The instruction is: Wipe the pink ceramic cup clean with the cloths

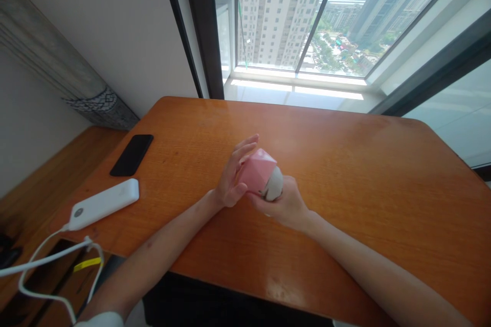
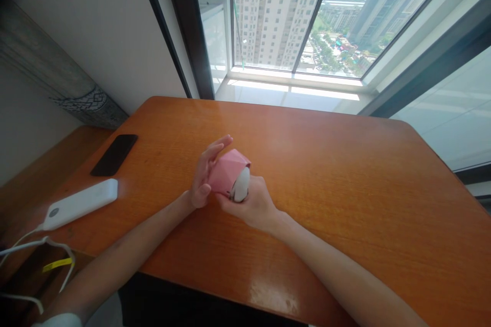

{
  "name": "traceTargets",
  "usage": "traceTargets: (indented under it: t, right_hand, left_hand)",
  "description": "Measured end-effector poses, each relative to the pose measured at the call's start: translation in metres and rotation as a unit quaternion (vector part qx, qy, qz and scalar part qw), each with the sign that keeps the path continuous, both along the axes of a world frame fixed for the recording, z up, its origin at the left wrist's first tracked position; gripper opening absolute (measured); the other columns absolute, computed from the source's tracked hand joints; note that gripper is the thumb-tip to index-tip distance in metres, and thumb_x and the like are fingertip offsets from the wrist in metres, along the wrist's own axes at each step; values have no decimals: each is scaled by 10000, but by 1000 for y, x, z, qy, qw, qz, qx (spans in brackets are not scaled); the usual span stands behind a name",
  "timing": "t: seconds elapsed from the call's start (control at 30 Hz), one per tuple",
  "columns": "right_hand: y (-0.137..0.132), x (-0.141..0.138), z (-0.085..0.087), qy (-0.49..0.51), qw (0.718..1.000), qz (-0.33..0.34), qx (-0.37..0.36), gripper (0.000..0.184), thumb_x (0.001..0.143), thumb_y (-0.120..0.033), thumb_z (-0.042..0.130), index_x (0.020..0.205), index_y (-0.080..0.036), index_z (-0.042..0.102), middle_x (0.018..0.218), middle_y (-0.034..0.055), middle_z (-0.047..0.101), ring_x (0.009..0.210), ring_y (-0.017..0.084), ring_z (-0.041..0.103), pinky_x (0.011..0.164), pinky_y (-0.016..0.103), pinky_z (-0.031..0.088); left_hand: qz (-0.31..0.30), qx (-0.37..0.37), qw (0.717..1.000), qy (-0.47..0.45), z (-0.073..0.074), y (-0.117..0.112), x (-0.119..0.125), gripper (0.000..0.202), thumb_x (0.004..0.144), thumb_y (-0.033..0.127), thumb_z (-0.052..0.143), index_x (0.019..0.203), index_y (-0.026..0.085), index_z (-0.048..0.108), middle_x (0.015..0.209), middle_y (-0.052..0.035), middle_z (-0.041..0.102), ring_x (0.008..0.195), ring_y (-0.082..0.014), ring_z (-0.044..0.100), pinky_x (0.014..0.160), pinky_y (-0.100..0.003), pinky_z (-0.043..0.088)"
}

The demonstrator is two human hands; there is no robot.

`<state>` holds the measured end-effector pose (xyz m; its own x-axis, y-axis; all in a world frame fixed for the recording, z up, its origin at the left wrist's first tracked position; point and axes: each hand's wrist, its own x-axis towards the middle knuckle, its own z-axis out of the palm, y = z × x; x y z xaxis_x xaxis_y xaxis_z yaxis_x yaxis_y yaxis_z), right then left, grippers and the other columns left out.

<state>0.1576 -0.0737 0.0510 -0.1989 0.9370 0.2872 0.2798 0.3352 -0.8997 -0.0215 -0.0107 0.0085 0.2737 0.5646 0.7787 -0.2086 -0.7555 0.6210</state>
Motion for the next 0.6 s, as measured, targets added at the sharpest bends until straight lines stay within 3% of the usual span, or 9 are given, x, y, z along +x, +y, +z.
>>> traceTargets:
  t: [0.07, 0.13, 0.23, 0.3, 0.4, 0.47, 0.5, 0.53, 0.6]
  right_hand:
    - [0, 0, 13, 155, 976, -28, -153, 356, 783, -494, 918, 749, -215, 698, 639, -15, 649, 552, 138, 524, 521, 262, 422]
    - [1, 0, 22, 305, 915, -26, -262, 403, 784, -547, 928, 961, -212, 791, 846, 32, 775, 709, 189, 669, 639, 289, 554]
    - [1, -2, 25, 400, 846, 26, -352, 468, 841, -569, 886, 1177, -250, 819, 1121, 67, 826, 971, 247, 762, 824, 330, 637]
    - [-1, -3, 21, 393, 847, 48, -356, 476, 861, -591, 867, 1201, -262, 819, 1171, 73, 821, 1030, 264, 766, 855, 346, 644]
    - [-5, -3, 12, 297, 919, 65, -252, 494, 891, -643, 833, 1177, -242, 808, 1093, 68, 810, 924, 248, 746, 775, 331, 614]
    - [-5, 0, 5, 158, 977, 94, -111, 473, 863, -648, 866, 1047, -217, 800, 892, 37, 769, 743, 199, 672, 657, 298, 539]
    - [-5, 1, 1, 77, 991, 106, -20, 445, 851, -632, 885, 957, -211, 784, 786, 14, 724, 664, 172, 614, 611, 288, 488]
    - [-4, 3, -2, -3, 990, 113, 79, 399, 869, -590, 885, 878, -210, 762, 708, -5, 681, 613, 151, 566, 583, 283, 442]
    - [0, 6, -8, -131, 950, 107, 264, 328, 969, -449, 812, 766, -211, 714, 631, -17, 639, 569, 131, 525, 569, 285, 389]
  left_hand:
    - [8, 55, 998, 21, -4, 3, 0, 902, 1002, 771, 553, 1717, 249, 377, 1813, -169, 351, 1684, -446, 342, 1303, -660, 428]
    - [20, 123, 991, 50, -7, 6, 0, 923, 996, 738, 578, 1729, 229, 346, 1824, -185, 315, 1680, -446, 350, 1323, -681, 387]
    - [43, 172, 983, 51, -8, 7, 2, 889, 976, 737, 602, 1685, 240, 399, 1785, -178, 371, 1605, -434, 465, 1259, -622, 482]
    - [48, 177, 983, 26, -7, 6, 3, 846, 961, 745, 620, 1630, 252, 463, 1715, -169, 458, 1509, -413, 557, 1172, -585, 559]
    - [38, 148, 988, -9, -5, 1, 3, 791, 956, 705, 634, 1574, 223, 525, 1618, -181, 546, 1428, -402, 603, 1113, -594, 588]
    - [26, 115, 993, -29, -5, -1, 3, 763, 964, 693, 622, 1557, 220, 536, 1577, -188, 576, 1415, -411, 613, 1087, -605, 599]
    - [18, 102, 994, -39, -5, -2, 4, 753, 971, 698, 611, 1551, 224, 538, 1560, -189, 584, 1403, -414, 623, 1066, -604, 609]
    - [7, 92, 995, -47, -5, -3, 4, 745, 977, 705, 600, 1546, 227, 541, 1548, -190, 588, 1389, -413, 636, 1044, -597, 621]
    - [-13, 71, 996, -46, -4, -4, 4, 724, 996, 699, 579, 1545, 228, 548, 1533, -194, 591, 1374, -406, 650, 1022, -590, 635]
